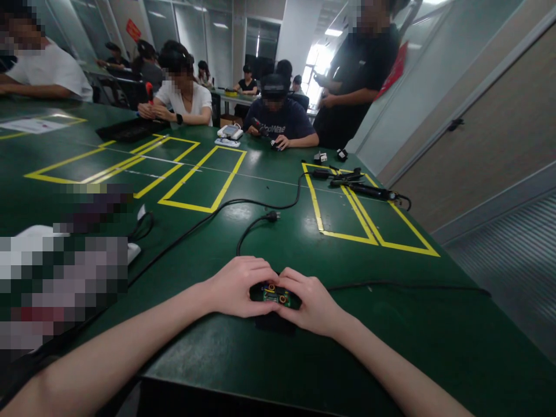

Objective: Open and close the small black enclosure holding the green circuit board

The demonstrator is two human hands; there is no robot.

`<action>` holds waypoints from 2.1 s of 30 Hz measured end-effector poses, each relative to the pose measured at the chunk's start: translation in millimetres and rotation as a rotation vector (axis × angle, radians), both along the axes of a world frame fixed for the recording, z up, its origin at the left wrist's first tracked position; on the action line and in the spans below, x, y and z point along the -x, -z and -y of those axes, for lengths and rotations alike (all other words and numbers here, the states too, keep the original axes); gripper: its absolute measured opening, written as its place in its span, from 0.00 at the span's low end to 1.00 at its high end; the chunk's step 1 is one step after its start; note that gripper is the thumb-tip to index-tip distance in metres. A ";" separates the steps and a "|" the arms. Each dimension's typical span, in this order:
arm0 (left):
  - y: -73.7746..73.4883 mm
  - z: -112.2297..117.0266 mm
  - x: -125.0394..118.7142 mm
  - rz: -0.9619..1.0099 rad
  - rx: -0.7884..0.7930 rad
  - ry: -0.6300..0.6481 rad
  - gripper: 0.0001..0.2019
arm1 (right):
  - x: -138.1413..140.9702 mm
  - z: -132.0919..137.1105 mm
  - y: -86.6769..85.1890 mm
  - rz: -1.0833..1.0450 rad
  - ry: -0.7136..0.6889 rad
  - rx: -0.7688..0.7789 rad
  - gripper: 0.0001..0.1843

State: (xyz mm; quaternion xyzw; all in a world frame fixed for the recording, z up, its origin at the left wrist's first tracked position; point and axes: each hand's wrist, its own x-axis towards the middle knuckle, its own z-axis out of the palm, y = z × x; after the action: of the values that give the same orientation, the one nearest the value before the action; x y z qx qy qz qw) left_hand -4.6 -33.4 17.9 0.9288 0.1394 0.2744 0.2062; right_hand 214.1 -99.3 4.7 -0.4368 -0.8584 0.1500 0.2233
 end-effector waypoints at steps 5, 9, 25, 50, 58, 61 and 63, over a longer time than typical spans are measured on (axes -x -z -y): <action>4.0 -2.3 0.4 -0.101 -0.014 -0.040 0.18 | -4.3 -1.5 5.5 -0.063 0.057 -0.055 0.13; 6.4 -3.6 0.6 -0.149 -0.013 -0.077 0.25 | -5.4 -1.7 6.7 -0.148 0.068 -0.131 0.09; 7.9 -8.1 0.3 -0.118 0.044 -0.042 0.40 | -8.9 -10.2 8.1 -0.219 0.118 -0.158 0.08; 3.4 -18.6 5.4 -0.019 0.046 -0.123 0.14 | -15.5 -14.5 1.5 -0.191 0.157 -0.041 0.16; -8.5 -36.2 25.9 -0.155 0.064 -0.154 0.07 | -24.4 -14.7 0.8 -0.209 0.078 -0.002 0.22; -6.0 -36.9 24.5 -0.206 0.075 -0.161 0.06 | -26.8 -17.7 5.3 -0.237 0.031 -0.018 0.26; -3.6 -36.3 21.8 -0.204 0.072 -0.183 0.06 | -27.5 -19.3 7.6 -0.274 0.014 -0.025 0.26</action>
State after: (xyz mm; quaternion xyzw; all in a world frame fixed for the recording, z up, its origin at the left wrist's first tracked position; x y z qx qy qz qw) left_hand -26.4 2.8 21.5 0.9272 0.2537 0.1913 0.1984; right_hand 241.6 -80.0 -2.9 -0.4152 -0.8186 0.1959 0.3451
